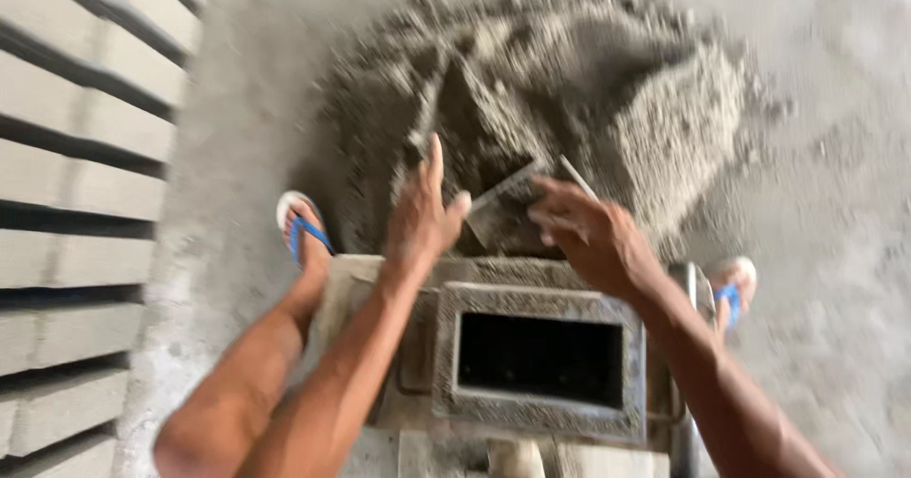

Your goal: The person scoops wet concrete into a rectangular metal mold using a trowel, levels the surface, and then flips the mold to release the formed brick onto a stack. The process is repeated multiple times.

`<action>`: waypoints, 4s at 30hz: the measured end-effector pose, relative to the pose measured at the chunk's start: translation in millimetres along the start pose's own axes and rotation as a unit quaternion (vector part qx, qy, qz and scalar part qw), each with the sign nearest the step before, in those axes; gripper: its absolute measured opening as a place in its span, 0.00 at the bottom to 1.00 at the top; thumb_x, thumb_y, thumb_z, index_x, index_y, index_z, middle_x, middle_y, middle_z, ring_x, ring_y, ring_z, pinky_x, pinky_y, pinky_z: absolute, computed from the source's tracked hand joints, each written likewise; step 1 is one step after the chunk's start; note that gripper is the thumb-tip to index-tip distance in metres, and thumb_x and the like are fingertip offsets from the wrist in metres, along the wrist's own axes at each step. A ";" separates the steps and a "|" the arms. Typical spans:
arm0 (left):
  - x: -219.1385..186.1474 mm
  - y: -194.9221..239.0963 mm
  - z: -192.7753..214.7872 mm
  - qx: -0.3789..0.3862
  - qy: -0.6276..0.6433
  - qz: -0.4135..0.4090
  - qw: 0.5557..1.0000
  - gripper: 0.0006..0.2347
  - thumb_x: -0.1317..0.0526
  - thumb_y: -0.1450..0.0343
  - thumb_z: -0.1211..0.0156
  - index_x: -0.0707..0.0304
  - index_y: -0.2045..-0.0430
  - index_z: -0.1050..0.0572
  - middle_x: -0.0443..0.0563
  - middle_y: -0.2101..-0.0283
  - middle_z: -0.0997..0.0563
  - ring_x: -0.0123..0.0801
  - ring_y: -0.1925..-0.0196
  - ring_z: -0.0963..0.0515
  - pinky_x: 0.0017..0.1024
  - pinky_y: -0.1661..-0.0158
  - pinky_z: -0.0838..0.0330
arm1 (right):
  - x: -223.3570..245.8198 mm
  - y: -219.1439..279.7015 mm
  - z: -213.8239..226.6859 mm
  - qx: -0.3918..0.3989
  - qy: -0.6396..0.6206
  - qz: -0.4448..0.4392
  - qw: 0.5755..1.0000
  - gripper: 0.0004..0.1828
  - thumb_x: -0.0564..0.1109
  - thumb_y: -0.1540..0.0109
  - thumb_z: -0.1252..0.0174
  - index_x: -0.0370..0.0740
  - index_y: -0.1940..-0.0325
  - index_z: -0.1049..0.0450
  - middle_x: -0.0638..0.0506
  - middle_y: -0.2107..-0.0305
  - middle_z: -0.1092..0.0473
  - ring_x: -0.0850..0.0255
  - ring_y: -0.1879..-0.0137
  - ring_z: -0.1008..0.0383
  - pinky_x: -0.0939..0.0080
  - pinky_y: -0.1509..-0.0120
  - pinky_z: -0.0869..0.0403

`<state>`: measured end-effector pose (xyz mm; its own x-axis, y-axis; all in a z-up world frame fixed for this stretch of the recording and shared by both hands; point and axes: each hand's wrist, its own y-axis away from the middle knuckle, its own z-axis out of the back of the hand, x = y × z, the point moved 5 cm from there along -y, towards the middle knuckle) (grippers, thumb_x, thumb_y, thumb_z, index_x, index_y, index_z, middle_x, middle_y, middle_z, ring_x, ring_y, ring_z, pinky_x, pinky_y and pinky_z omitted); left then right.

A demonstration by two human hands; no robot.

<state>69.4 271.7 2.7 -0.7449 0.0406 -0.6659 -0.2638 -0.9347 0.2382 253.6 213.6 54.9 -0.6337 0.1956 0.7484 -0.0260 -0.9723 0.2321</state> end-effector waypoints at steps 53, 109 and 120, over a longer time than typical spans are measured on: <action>121.9 -158.2 -149.2 0.156 -0.033 0.003 0.987 0.08 0.61 0.33 0.58 0.65 0.71 0.31 0.68 0.72 0.22 0.60 0.68 0.21 0.52 0.70 0.27 | -224.6 -207.0 -83.2 0.092 0.223 -0.088 0.966 0.06 0.50 0.50 0.53 0.49 0.73 0.34 0.43 0.80 0.28 0.41 0.70 0.26 0.39 0.65 0.30; -2.1 73.6 -41.5 -0.091 0.048 -0.203 0.974 0.08 0.66 0.31 0.57 0.74 0.66 0.32 0.64 0.89 0.31 0.43 0.90 0.30 0.34 0.87 0.40 | -95.4 71.7 -4.6 -0.375 -0.071 -0.050 0.923 0.16 0.46 0.40 0.53 0.38 0.81 0.37 0.42 0.89 0.42 0.53 0.78 0.40 0.53 0.71 0.39; -37.5 67.3 -15.2 0.108 -0.126 -0.156 0.974 0.08 0.58 0.32 0.53 0.61 0.72 0.29 0.58 0.74 0.23 0.48 0.71 0.20 0.42 0.72 0.27 | -6.5 147.3 17.8 0.033 0.323 -0.156 0.933 0.26 0.36 0.44 0.58 0.62 0.47 0.35 0.59 0.65 0.27 0.57 0.65 0.24 0.51 0.63 0.23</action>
<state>88.9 201.9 33.0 -0.7268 0.4222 -0.5417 -0.6045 -0.7677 0.2127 267.6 71.4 95.3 -0.9374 0.3298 0.1114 -0.2539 -0.8667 0.4294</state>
